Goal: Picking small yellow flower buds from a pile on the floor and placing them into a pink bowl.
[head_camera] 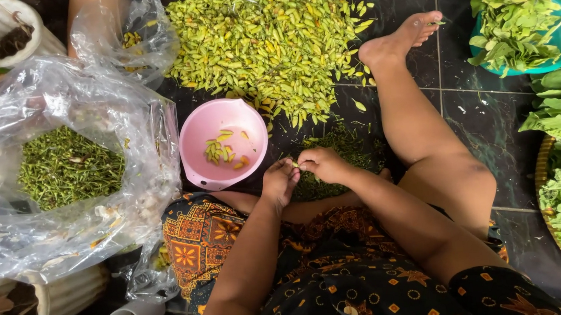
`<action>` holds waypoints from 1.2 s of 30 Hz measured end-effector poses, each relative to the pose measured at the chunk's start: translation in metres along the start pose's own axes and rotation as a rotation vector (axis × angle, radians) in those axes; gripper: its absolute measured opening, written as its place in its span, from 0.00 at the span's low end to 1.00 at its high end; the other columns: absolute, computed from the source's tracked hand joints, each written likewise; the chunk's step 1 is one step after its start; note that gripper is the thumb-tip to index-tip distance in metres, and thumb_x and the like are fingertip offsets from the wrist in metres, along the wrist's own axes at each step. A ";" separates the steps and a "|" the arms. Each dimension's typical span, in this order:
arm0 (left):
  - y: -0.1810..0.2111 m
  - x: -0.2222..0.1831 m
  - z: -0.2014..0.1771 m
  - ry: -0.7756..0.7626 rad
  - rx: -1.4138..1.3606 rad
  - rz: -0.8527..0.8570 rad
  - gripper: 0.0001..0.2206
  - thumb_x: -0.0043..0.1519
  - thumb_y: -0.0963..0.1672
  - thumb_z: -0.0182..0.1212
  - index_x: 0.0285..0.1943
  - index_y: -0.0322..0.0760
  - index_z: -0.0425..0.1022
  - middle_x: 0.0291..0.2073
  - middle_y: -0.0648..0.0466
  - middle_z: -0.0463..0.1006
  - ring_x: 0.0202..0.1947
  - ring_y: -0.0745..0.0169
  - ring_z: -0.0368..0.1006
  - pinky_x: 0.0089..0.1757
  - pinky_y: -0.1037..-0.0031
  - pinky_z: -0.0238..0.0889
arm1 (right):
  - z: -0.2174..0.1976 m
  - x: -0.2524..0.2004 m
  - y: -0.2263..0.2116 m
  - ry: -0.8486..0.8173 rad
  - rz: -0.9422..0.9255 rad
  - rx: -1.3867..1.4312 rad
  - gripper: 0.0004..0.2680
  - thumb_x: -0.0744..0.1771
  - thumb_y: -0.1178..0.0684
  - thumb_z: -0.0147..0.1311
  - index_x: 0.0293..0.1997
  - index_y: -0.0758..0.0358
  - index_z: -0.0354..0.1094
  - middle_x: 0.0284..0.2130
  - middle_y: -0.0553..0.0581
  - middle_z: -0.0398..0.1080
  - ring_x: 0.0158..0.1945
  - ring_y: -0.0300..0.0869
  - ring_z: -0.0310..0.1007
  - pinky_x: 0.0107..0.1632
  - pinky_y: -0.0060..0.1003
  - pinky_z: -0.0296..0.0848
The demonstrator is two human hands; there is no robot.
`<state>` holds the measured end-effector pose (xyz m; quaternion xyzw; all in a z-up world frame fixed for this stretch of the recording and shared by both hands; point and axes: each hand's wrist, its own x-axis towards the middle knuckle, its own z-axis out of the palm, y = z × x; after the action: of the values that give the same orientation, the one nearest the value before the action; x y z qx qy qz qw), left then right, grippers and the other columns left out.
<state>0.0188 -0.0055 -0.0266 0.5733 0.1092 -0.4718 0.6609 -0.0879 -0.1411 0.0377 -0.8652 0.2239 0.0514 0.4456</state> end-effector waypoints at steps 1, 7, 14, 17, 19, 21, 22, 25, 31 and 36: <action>0.007 -0.007 0.003 -0.047 -0.032 -0.018 0.12 0.69 0.42 0.54 0.59 0.31 0.70 0.37 0.55 0.73 0.33 0.73 0.75 0.42 0.82 0.78 | -0.002 0.000 -0.001 -0.006 -0.053 0.125 0.05 0.69 0.55 0.56 0.46 0.57 0.78 0.38 0.62 0.80 0.46 0.55 0.79 0.52 0.51 0.76; 0.021 -0.015 0.002 -0.109 -0.155 -0.005 0.09 0.67 0.40 0.55 0.56 0.36 0.72 0.35 0.57 0.77 0.30 0.73 0.78 0.41 0.78 0.79 | -0.023 -0.004 -0.008 -0.108 -0.133 -0.176 0.06 0.70 0.55 0.52 0.48 0.55 0.77 0.42 0.56 0.78 0.49 0.54 0.76 0.54 0.53 0.72; 0.014 0.004 -0.005 0.003 -0.153 -0.022 0.09 0.61 0.45 0.61 0.48 0.41 0.76 0.28 0.58 0.76 0.27 0.67 0.76 0.41 0.70 0.79 | 0.015 0.002 0.050 -0.174 -0.361 -0.617 0.03 0.64 0.53 0.58 0.30 0.51 0.75 0.35 0.56 0.70 0.44 0.56 0.70 0.47 0.49 0.75; -0.003 0.019 -0.012 0.070 0.092 0.041 0.09 0.61 0.44 0.62 0.47 0.37 0.79 0.28 0.53 0.75 0.27 0.63 0.74 0.35 0.71 0.80 | 0.003 -0.004 0.020 -0.123 -0.307 -0.342 0.04 0.65 0.52 0.60 0.30 0.56 0.76 0.30 0.53 0.66 0.38 0.51 0.70 0.41 0.45 0.73; -0.007 0.017 -0.008 0.052 0.182 0.038 0.11 0.62 0.46 0.62 0.47 0.36 0.79 0.30 0.51 0.76 0.29 0.63 0.74 0.35 0.71 0.80 | 0.001 -0.006 0.007 -0.070 -0.155 -0.180 0.02 0.65 0.53 0.60 0.34 0.55 0.78 0.30 0.55 0.73 0.37 0.50 0.75 0.40 0.43 0.76; -0.009 0.012 -0.003 0.030 0.271 0.034 0.14 0.63 0.49 0.61 0.48 0.35 0.79 0.33 0.49 0.76 0.31 0.63 0.75 0.36 0.72 0.79 | 0.003 -0.003 0.006 -0.014 -0.001 -0.019 0.03 0.65 0.54 0.60 0.38 0.54 0.80 0.30 0.58 0.80 0.37 0.49 0.81 0.40 0.41 0.79; -0.009 0.009 0.000 0.016 0.361 0.030 0.16 0.66 0.51 0.57 0.45 0.34 0.79 0.29 0.48 0.76 0.28 0.61 0.75 0.32 0.72 0.79 | 0.006 0.002 0.012 -0.035 0.104 0.267 0.06 0.66 0.56 0.59 0.45 0.63 0.75 0.31 0.63 0.79 0.36 0.47 0.81 0.41 0.37 0.81; -0.014 0.010 0.002 0.011 0.467 0.018 0.22 0.69 0.55 0.51 0.39 0.34 0.78 0.22 0.49 0.73 0.21 0.60 0.72 0.24 0.73 0.74 | 0.016 0.006 0.018 0.020 0.104 0.350 0.07 0.66 0.56 0.60 0.46 0.65 0.75 0.31 0.63 0.78 0.36 0.45 0.81 0.38 0.37 0.81; -0.007 -0.007 0.006 0.091 0.371 -0.060 0.23 0.71 0.55 0.48 0.33 0.35 0.72 0.17 0.51 0.67 0.14 0.60 0.64 0.16 0.73 0.60 | 0.031 0.018 0.021 0.336 -0.530 -0.334 0.05 0.67 0.53 0.56 0.30 0.53 0.71 0.31 0.48 0.70 0.40 0.44 0.75 0.44 0.36 0.76; 0.003 -0.017 0.009 0.146 0.295 -0.041 0.23 0.72 0.54 0.44 0.32 0.35 0.70 0.18 0.53 0.66 0.15 0.62 0.64 0.18 0.78 0.57 | 0.020 0.041 0.048 0.313 -0.296 -0.256 0.08 0.71 0.59 0.45 0.43 0.72 0.73 0.41 0.68 0.73 0.46 0.58 0.72 0.51 0.48 0.72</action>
<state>0.0084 -0.0055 -0.0100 0.6946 0.0981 -0.4530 0.5501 -0.0698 -0.1638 -0.0222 -0.9354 0.1526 -0.1212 0.2950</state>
